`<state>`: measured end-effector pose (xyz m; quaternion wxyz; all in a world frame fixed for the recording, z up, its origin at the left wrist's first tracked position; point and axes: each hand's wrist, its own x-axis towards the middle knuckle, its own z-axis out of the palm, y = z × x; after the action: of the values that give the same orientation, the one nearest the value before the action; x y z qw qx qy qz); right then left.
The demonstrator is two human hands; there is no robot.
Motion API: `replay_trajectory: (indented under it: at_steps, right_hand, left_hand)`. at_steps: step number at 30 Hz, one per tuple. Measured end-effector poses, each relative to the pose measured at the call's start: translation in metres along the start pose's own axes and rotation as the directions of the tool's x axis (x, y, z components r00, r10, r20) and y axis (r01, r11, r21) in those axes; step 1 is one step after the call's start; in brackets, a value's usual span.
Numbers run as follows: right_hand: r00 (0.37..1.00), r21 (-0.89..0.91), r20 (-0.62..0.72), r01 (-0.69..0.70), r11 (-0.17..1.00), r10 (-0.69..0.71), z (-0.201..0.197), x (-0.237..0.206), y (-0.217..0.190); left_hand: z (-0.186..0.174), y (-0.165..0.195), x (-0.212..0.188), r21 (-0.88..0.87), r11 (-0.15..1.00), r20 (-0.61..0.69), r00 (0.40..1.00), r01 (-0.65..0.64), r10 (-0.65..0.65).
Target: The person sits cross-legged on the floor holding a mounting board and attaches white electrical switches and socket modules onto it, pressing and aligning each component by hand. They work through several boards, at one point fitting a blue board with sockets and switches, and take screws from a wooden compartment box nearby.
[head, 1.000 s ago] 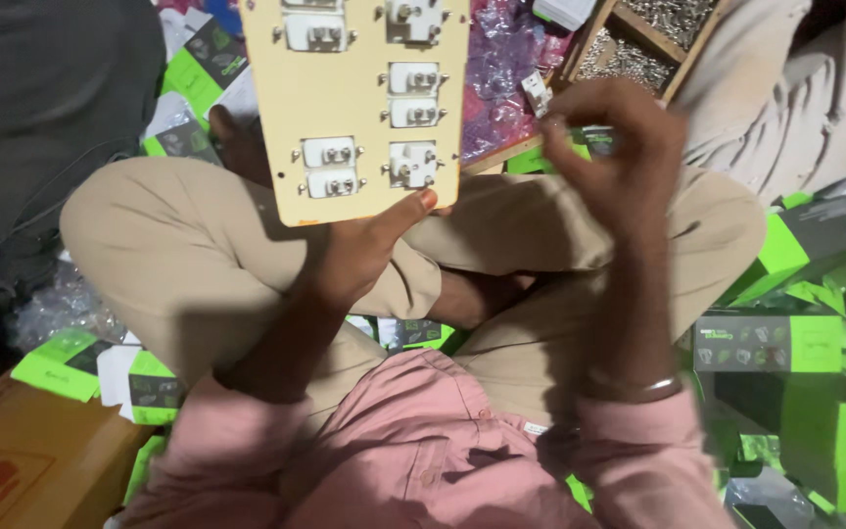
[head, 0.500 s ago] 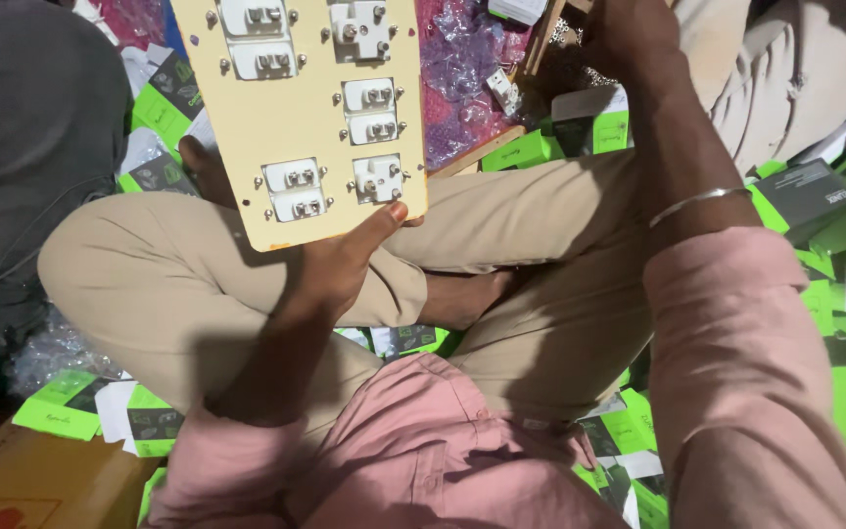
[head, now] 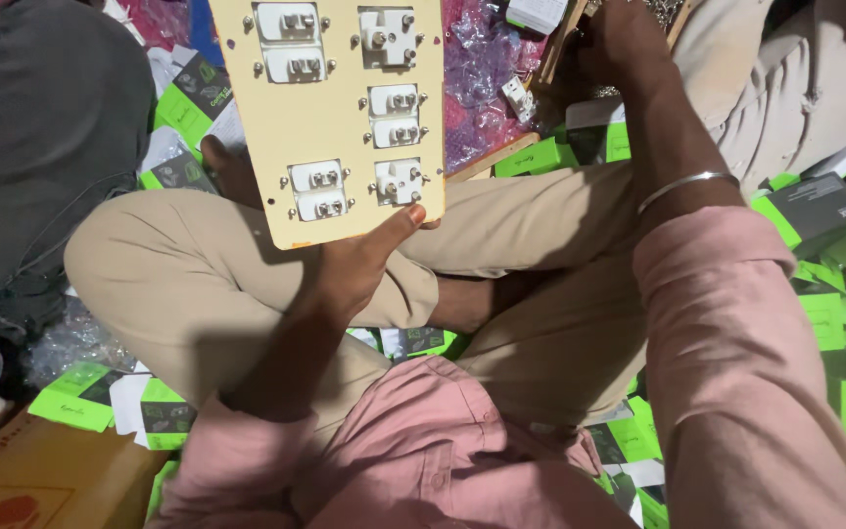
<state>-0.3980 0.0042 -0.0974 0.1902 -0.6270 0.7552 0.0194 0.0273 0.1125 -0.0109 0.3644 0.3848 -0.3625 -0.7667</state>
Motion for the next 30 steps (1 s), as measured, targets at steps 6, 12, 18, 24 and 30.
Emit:
replay_trajectory:
  at_steps: [6,12,18,24,30]
  right_hand:
    - [0.999,-0.153,0.02,0.029,0.988,-0.027,0.003,-0.003,-0.006]
    - [0.997,-0.005,-0.068,0.029,1.0,-0.029,-0.007,-0.008,-0.014]
    - [0.973,0.19,-0.229,0.073,0.979,-0.028,-0.06,-0.036,-0.04]
    - [0.906,0.653,-0.399,0.388,0.651,-0.14,-0.039,-0.137,-0.153]
    - [0.823,0.523,-0.463,0.553,0.649,-0.329,-0.047,-0.189,-0.219]
  left_hand:
    - [0.004,-0.009,0.001,-0.155,0.988,-0.023,1.0,0.001,-0.005]
    - [0.0,-0.019,0.004,-0.204,0.977,0.008,0.997,-0.07,0.073]
    - [-0.001,-0.028,0.008,-0.271,0.96,-0.008,0.998,-0.069,0.069]
    - [-0.006,-0.037,0.01,-0.231,0.97,-0.042,0.997,-0.078,0.07]
    - [-0.004,-0.041,0.011,-0.226,0.973,-0.075,0.997,-0.051,0.034]
